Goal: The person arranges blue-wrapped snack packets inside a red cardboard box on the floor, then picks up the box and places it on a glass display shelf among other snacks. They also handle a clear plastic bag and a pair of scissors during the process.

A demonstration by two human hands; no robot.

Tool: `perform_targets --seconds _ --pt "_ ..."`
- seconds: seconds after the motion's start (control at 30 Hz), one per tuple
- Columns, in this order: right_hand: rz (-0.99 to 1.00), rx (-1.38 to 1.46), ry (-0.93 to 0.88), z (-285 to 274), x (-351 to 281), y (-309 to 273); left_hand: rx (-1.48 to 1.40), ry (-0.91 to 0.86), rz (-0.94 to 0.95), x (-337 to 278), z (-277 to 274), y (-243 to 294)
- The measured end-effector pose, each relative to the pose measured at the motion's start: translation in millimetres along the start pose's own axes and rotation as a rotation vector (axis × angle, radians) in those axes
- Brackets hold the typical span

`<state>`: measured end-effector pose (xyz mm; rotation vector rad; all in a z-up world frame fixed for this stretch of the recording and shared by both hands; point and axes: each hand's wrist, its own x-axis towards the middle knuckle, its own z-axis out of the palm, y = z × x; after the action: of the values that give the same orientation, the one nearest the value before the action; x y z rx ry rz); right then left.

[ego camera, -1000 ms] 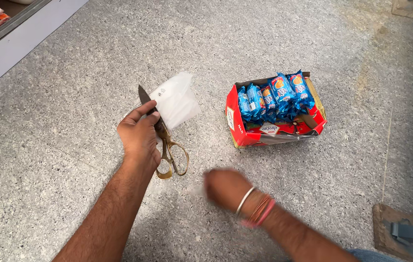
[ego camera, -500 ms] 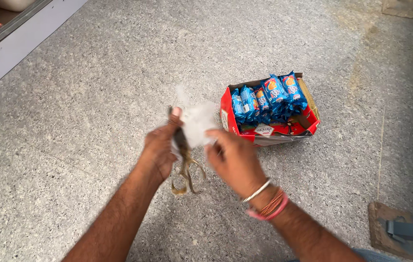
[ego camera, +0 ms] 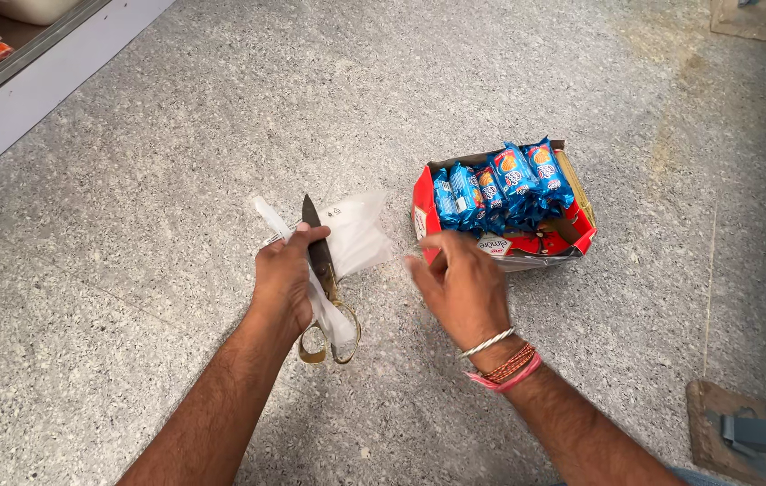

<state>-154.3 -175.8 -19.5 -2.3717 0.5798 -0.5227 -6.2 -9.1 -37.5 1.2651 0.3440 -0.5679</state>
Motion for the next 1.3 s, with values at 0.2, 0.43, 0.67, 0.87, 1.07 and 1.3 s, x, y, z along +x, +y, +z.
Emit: perform_targets --seconds 0.2,0.43,0.67,0.87,1.07,1.3 --pt "-0.286 -0.412 0.236 0 1 17 0.050 -0.020 -0.056 -1 2 -5" --pt "-0.233 -0.470 0.082 11 4 40 0.076 -0.047 -0.088 2 0 -8" --pt "-0.307 -0.433 0.095 5 6 35 0.132 -0.037 -0.135 1 3 -13" --pt "-0.412 -0.344 0.114 -4 1 5 0.158 -0.083 -0.141 -2 8 -15" --pt "-0.487 -0.289 0.098 -13 -7 -24 0.142 -0.220 -0.112 -7 11 -18" --pt "-0.584 -0.233 0.035 -19 -16 -47 0.129 -0.333 -0.172 -33 25 -9"
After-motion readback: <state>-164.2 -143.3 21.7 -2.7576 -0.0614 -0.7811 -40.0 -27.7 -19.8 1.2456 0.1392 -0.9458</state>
